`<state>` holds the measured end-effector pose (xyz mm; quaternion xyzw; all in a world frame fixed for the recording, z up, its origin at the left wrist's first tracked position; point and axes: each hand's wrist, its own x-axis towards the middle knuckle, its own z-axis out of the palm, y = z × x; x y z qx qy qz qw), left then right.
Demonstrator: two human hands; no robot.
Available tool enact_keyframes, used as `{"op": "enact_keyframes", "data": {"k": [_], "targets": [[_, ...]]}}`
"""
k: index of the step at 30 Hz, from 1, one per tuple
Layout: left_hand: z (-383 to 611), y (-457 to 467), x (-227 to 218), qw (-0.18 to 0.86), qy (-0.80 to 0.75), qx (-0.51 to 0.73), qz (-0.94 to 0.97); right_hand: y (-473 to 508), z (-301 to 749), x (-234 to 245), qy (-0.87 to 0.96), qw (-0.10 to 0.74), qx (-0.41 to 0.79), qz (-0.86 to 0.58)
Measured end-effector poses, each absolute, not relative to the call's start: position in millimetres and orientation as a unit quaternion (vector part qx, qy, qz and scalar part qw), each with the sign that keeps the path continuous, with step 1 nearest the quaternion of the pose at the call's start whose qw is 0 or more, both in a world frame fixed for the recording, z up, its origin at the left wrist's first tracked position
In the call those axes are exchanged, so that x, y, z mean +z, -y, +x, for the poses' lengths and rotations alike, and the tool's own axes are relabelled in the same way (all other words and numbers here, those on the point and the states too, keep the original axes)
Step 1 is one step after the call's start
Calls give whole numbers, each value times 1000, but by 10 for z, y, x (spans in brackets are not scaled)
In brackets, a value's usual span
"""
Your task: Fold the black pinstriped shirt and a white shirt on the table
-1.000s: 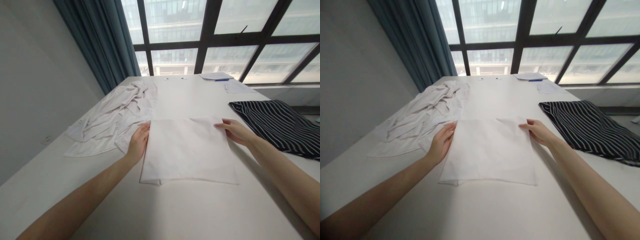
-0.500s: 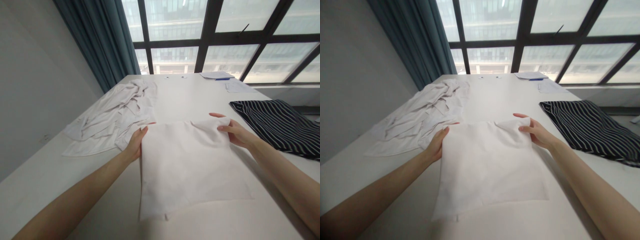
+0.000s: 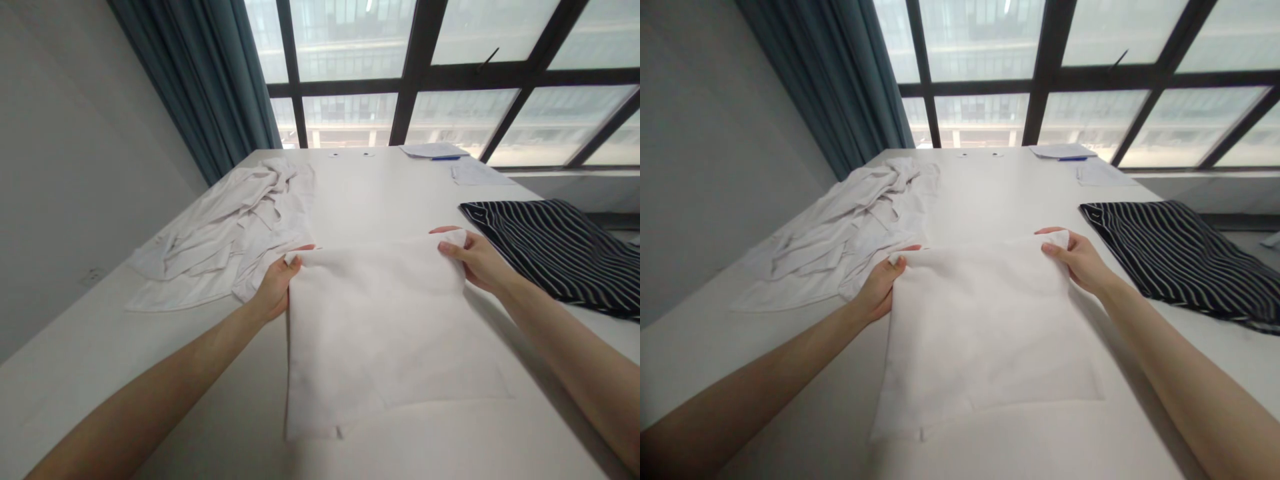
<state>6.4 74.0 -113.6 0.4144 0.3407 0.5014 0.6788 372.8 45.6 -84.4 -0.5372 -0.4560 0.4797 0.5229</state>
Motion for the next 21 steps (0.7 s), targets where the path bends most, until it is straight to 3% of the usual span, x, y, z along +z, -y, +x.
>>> {"op": "enact_keyframes", "data": {"k": [2,5,8,10,16,21], "targets": [[67,-706,-1142,632,-337,514,472,-476,3807,-875,476,504,470,-545],[48,-597,-1145,468,-322,525,634,-494,3914,-869,548,454,412,-568],[27,-457,-1137,304,-226,497,780,-463,3869,-767,650,430,261,-570],[23,-384,-1122,249,-153,472,832,-405,3714,-679,716,407,170,-541],[31,-321,-1072,219,-105,451,859,-206,3073,-659,887,267,17,-376],[29,-324,-1102,235,-139,446,853,-147,2949,-841,880,301,-125,-346]]}}
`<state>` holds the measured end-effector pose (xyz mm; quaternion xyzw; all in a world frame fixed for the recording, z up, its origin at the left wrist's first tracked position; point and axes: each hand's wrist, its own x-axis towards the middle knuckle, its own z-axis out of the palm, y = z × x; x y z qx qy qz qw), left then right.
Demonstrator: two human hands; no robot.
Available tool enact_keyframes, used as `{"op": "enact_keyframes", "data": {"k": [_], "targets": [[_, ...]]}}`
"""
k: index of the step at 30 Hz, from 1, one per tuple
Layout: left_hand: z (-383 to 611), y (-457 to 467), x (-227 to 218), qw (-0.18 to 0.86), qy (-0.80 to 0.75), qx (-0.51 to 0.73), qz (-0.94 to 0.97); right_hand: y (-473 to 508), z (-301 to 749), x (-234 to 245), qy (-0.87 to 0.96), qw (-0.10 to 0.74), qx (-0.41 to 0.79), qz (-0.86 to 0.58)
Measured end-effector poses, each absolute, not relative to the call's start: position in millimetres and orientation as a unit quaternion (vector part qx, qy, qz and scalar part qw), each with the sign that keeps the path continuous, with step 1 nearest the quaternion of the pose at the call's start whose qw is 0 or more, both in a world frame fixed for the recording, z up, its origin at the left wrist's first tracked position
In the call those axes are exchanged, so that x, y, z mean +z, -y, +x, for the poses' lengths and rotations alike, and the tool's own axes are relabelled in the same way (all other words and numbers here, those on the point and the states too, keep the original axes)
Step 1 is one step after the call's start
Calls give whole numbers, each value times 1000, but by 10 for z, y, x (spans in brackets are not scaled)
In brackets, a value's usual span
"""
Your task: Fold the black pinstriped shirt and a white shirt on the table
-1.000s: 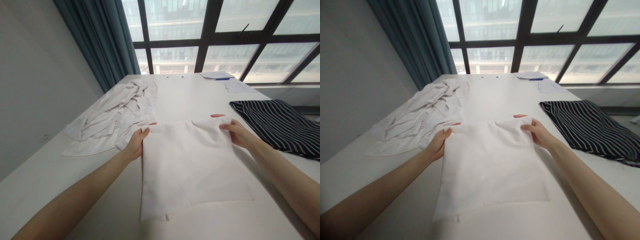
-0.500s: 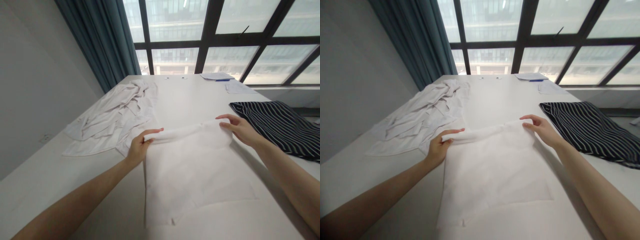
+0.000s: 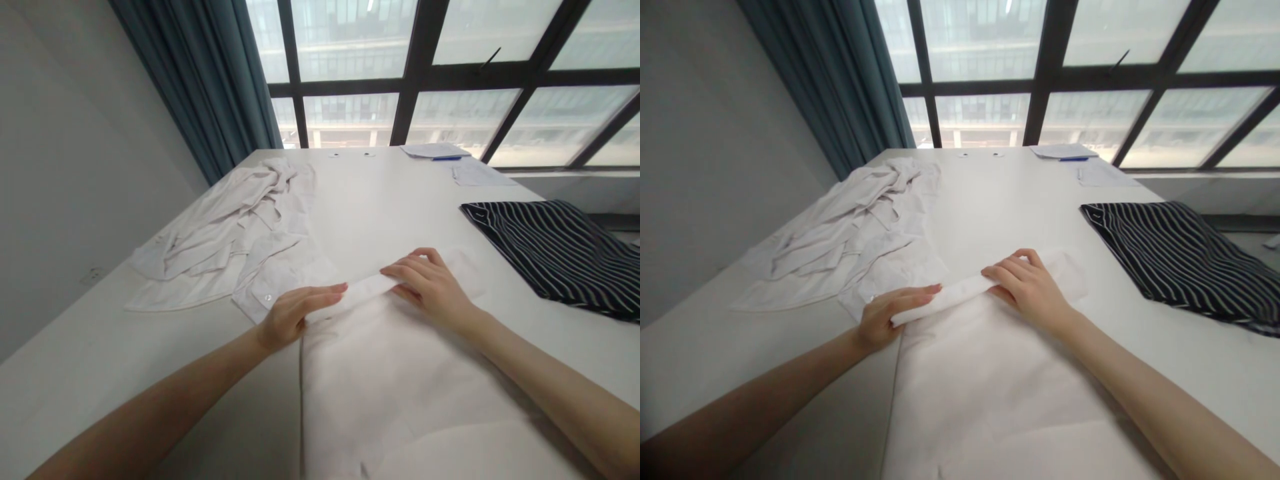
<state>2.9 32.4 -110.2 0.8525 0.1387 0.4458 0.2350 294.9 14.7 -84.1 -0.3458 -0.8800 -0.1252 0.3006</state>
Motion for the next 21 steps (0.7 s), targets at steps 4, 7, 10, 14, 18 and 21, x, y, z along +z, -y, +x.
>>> {"op": "enact_keyframes", "data": {"k": [4,7,10,14,18,21], "targets": [[33,-330,-1105,232,-182,440,848,-69,2967,-912,860,297,-242,-338],[46,-323,-1076,211,-190,422,861,-1,2957,-930,851,292,-280,-334],[66,-311,-1048,190,-193,417,868,32,2944,-938,846,292,-289,-340],[76,-312,-1039,156,-211,399,878,23,2915,-933,848,276,-284,-351],[56,-321,-1065,117,-184,376,901,18,2830,-918,865,260,-260,-341],[36,-315,-1090,116,-168,343,917,35,2753,-921,884,247,-222,-329]]}}
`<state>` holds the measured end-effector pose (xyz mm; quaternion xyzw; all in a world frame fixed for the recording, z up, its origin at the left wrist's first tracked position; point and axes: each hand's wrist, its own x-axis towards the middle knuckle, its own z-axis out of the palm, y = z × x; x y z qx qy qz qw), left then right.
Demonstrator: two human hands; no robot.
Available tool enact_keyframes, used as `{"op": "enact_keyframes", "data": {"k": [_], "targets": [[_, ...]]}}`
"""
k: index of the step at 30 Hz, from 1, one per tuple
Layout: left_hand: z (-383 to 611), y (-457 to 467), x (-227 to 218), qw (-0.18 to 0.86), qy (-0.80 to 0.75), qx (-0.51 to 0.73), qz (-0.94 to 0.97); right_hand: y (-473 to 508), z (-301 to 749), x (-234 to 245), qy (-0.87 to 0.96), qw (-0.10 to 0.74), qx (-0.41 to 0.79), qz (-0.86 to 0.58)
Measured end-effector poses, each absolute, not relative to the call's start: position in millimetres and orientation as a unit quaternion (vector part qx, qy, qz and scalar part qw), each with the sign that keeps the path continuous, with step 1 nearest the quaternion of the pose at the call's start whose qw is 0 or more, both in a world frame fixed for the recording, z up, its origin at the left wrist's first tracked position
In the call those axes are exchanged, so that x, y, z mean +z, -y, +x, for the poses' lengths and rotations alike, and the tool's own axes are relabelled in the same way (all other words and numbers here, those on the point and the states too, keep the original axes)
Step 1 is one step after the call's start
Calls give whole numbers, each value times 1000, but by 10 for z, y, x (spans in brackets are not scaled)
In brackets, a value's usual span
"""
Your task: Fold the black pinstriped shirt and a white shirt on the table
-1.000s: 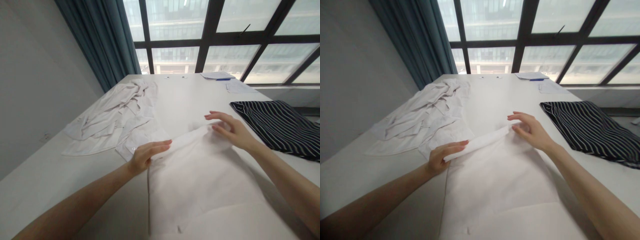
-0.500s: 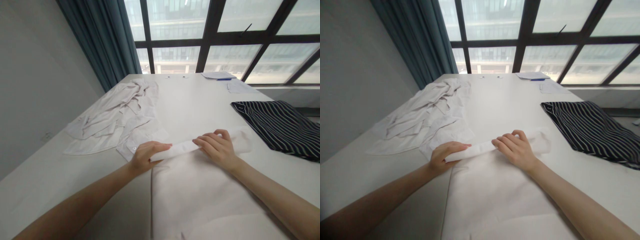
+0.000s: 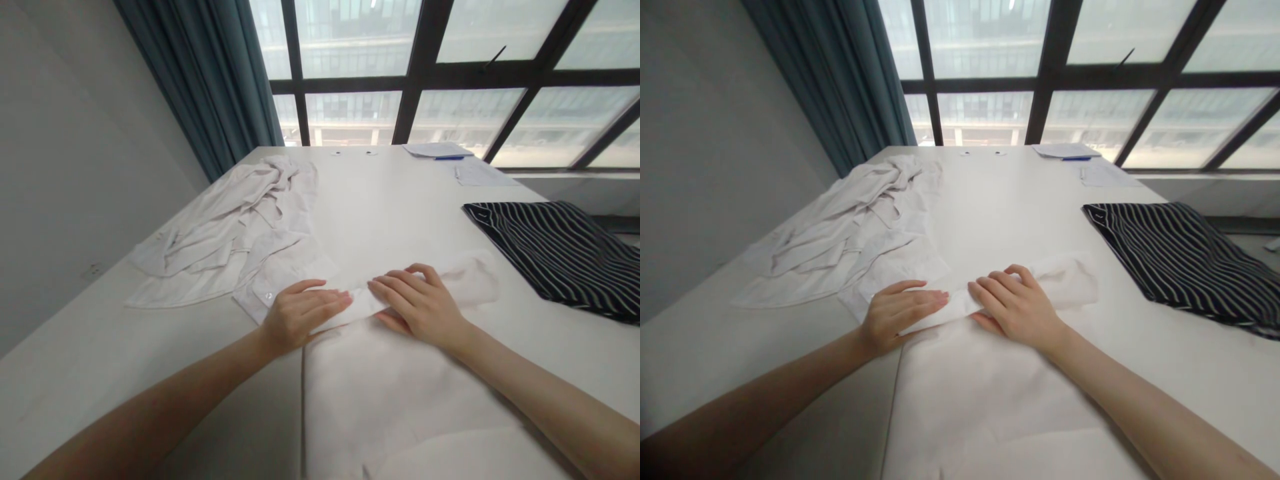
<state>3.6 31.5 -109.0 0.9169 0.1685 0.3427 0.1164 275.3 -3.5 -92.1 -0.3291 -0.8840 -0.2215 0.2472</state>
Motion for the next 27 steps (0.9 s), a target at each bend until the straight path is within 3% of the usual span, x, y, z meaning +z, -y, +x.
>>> {"op": "enact_keyframes", "data": {"k": [7,16,27], "targets": [[57,-278,-1062,114,-138,328,927,42,2695,-951,896,235,-206,-316],[78,-259,-1063,37,-132,308,941,56,2704,-936,894,258,-223,-290],[208,-72,-953,-5,-189,323,927,60,2707,-933,895,244,-248,-280]]}}
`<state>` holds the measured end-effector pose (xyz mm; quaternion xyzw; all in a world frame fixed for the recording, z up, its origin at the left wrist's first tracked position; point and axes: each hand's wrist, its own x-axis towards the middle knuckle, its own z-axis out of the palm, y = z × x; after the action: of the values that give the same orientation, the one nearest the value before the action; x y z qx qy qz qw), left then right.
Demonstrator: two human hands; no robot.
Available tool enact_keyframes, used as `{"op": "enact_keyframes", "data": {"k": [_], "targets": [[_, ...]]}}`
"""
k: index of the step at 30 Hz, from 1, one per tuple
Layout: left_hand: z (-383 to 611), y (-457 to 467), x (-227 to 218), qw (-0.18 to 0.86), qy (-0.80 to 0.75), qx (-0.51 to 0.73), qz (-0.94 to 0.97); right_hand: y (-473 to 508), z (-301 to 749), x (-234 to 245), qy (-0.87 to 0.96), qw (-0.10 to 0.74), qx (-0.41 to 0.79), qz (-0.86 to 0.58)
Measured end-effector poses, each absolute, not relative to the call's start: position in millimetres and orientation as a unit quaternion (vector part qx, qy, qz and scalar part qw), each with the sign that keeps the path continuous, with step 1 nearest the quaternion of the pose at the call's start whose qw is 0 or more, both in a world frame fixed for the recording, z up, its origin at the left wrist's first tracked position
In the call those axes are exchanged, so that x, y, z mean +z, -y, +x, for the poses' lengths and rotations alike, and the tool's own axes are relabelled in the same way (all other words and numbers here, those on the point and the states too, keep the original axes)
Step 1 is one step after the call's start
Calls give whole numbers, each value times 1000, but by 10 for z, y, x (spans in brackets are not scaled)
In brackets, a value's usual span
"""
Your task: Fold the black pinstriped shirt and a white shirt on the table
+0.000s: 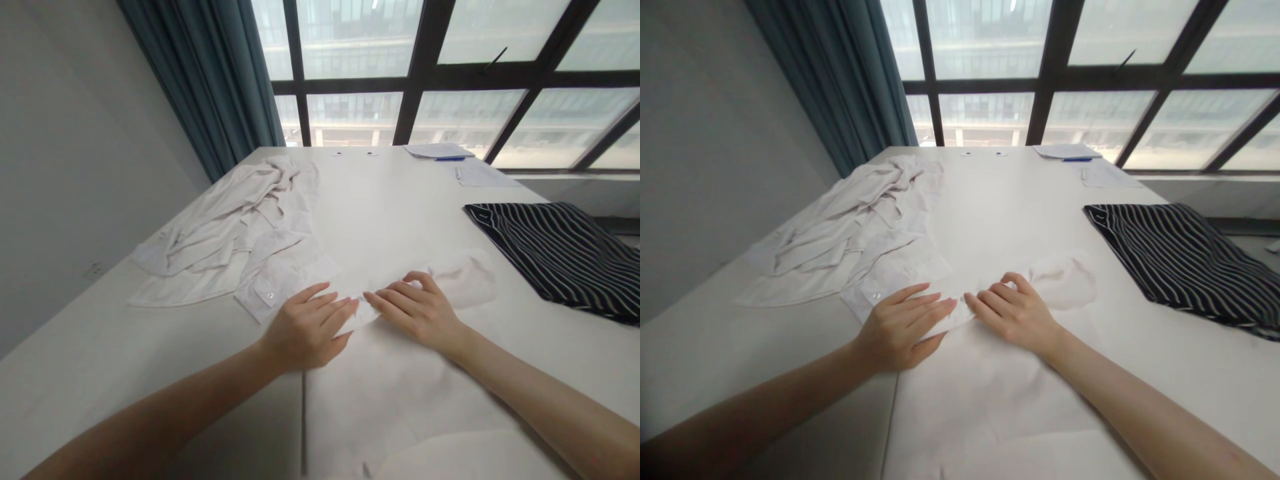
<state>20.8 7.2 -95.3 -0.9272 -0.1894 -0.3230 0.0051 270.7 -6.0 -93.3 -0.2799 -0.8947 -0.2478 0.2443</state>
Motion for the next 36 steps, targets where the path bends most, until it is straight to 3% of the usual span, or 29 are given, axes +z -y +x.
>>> {"op": "enact_keyframes", "data": {"k": [6,16,24,30,36], "targets": [[238,-52,-949,56,223,-289,-929,80,2714,-932,896,233,-249,-286],[149,-261,-1053,54,226,-322,-918,-84,2836,-914,888,252,-205,-325],[128,-409,-1123,44,261,-372,-890,-319,3273,-867,875,179,-239,-381],[83,-467,-1135,-17,308,-364,-879,-399,3508,-919,853,167,-242,-432],[49,-535,-1141,-97,375,-350,-853,-322,3491,-923,834,185,-322,-408]]}}
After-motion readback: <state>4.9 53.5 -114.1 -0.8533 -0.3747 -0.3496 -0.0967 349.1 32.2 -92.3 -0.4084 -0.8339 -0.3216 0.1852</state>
